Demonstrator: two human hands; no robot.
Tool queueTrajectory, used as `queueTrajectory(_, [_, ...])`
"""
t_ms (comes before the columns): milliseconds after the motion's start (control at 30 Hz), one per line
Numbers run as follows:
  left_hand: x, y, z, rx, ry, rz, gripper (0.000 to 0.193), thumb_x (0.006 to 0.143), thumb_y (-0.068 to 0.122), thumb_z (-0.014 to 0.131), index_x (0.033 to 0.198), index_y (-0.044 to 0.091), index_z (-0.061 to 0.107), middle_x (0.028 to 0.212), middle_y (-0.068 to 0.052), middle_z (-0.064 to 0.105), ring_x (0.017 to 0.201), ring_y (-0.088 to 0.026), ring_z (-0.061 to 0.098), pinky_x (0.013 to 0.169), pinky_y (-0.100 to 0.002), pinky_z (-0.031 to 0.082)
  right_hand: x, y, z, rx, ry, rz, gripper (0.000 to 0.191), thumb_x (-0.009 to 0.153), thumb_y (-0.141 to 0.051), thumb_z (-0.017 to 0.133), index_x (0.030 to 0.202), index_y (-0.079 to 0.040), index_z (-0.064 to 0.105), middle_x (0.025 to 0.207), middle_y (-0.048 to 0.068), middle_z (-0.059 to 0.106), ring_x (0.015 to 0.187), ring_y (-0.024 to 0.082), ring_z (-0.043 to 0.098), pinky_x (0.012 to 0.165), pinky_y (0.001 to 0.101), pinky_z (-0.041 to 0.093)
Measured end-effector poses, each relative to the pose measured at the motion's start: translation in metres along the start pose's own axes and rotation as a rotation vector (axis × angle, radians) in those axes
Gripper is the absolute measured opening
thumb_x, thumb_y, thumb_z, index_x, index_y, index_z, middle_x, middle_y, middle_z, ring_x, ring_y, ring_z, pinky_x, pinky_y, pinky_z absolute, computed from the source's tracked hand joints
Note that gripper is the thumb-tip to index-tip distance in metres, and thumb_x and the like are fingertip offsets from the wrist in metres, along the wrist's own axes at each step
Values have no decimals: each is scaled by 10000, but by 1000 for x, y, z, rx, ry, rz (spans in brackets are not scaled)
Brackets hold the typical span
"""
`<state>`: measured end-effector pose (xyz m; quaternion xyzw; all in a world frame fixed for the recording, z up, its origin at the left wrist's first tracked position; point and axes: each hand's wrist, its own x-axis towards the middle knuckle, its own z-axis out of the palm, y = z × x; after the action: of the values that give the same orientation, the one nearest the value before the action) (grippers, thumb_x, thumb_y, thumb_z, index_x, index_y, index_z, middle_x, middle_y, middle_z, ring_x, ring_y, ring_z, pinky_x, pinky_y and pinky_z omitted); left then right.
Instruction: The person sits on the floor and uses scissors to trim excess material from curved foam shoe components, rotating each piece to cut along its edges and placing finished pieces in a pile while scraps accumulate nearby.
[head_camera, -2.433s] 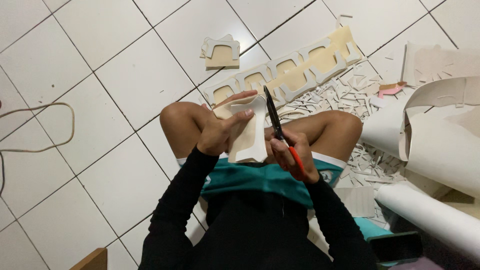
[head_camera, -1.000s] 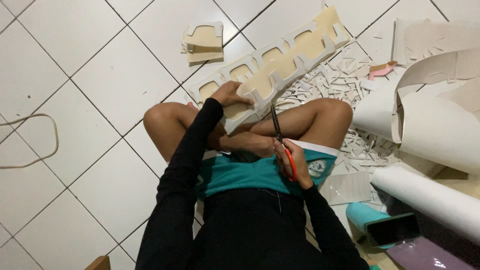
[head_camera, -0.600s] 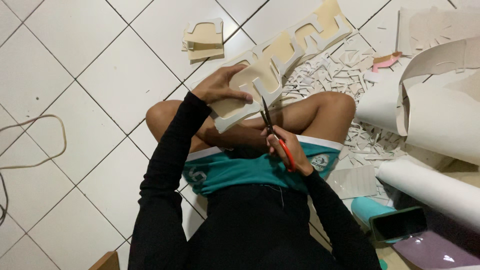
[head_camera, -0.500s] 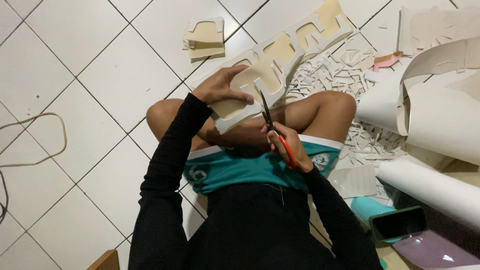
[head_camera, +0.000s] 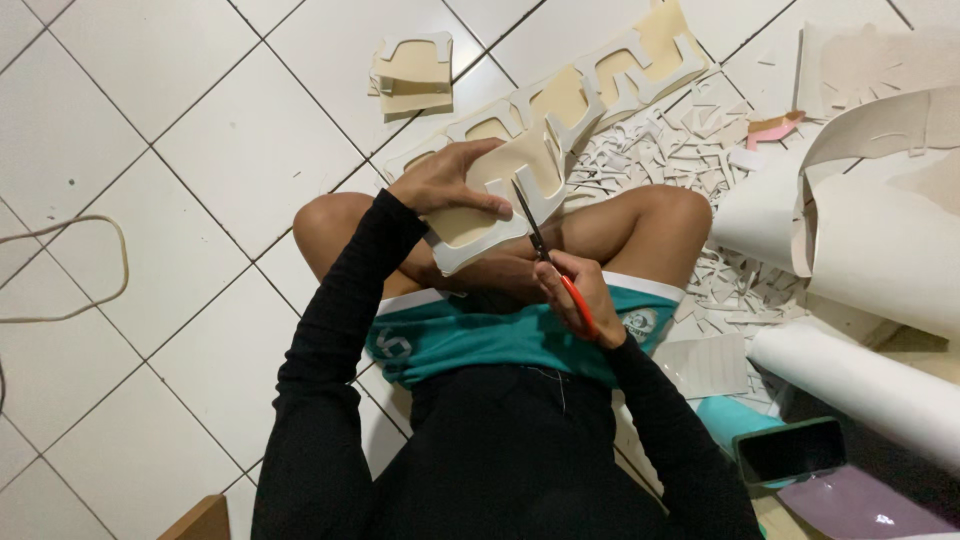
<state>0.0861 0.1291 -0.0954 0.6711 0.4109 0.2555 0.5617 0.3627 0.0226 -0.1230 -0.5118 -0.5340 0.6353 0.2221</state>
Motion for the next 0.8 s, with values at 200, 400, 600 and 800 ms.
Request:
queueTrajectory(200, [1,2,16,-17,-83,49,792,720,354,917,1372,49,586,1186,-100,731,1087,-182,693,923,-314,552,5,1,-1,7,-62,-163,537,999,-586,551,1005,-55,628,692,-50,526,553,26,489,476,191,401])
queueTrajectory(400, [2,0,22,-70,-148,65,789,719,365,918,1359,45,586,1183,-108,733,1075,-191,698,920,-314,557,5,13,-5,100,-70,-61,521,1008,-555,554,938,-42,611,616,-32,497,429,48,442,393,205,341])
queueTrajectory(600, [0,-1,27,59,-79,77,757,742,385,913,1345,45,605,1188,-119,714,1070,-194,687,916,-320,536,6,15,-4,303,0,-96,430,1021,-463,621,956,-38,617,577,-21,482,399,53,422,371,216,327])
queueTrajectory(800, [-18,-1,58,-489,380,-74,459,851,308,830,1178,15,699,1048,-98,771,933,-140,742,824,-257,608,20,-15,-10,172,60,-253,336,923,-209,770,1137,-39,576,905,30,670,748,90,640,660,237,534])
